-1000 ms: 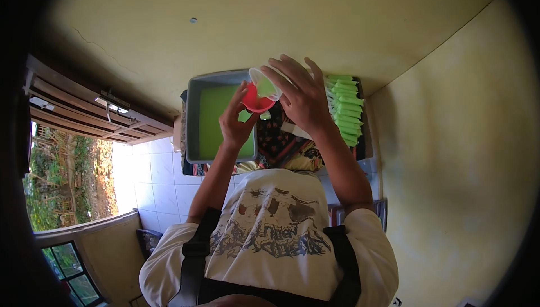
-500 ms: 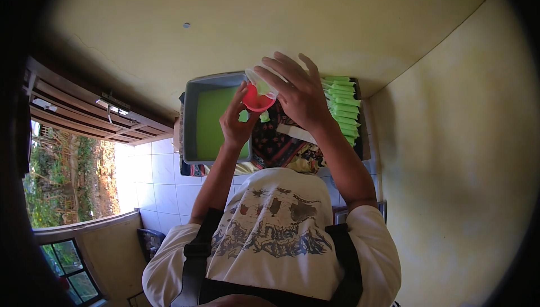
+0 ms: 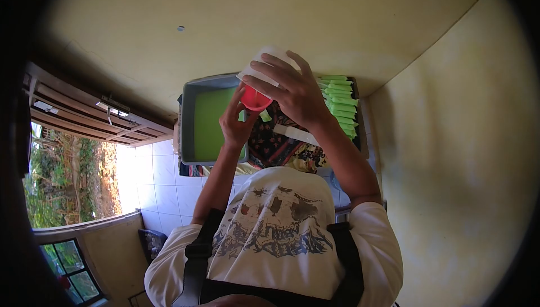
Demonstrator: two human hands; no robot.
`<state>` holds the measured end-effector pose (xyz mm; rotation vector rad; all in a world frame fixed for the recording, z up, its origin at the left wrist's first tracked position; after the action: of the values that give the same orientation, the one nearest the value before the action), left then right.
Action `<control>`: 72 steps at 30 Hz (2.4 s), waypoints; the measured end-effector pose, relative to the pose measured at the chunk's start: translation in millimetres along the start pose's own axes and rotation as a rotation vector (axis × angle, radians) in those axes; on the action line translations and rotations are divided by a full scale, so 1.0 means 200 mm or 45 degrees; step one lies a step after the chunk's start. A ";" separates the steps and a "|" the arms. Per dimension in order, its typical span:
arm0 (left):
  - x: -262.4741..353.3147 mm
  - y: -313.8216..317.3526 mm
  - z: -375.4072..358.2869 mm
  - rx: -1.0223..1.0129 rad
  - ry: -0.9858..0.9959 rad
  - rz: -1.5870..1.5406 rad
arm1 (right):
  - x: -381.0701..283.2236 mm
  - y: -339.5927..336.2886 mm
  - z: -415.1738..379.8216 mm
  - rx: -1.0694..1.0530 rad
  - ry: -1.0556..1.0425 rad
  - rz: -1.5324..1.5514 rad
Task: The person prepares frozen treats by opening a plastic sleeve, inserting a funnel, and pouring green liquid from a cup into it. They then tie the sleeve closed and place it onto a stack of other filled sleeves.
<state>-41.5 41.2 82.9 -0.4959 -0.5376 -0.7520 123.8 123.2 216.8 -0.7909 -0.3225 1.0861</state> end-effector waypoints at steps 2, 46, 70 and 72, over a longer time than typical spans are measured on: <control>-0.01 0.00 0.01 0.014 0.011 0.004 | 0.03 0.01 0.01 0.038 0.023 0.053; -0.17 -0.01 -0.33 -0.079 -0.433 0.024 | 0.25 0.69 -0.63 -0.007 0.856 0.801; -0.08 0.08 -0.19 -0.112 -0.334 -0.067 | 0.11 0.68 -0.67 -0.319 0.866 0.820; -0.15 0.12 -0.27 -0.309 -0.158 -0.060 | 0.12 0.61 -0.63 -0.266 0.876 0.950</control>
<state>-26.2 38.9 18.1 -0.7616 -0.5780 -0.8398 129.0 119.8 40.6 -1.4770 0.4932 1.3892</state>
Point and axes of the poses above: each hand's wrist, its own z-axis towards the middle knuckle, its own y-axis out of the palm, x = y × z, the point moved 4 cm from there along z, towards the middle knuckle, and after that the axes turned 10 degrees about y, right-handed, at the moved point
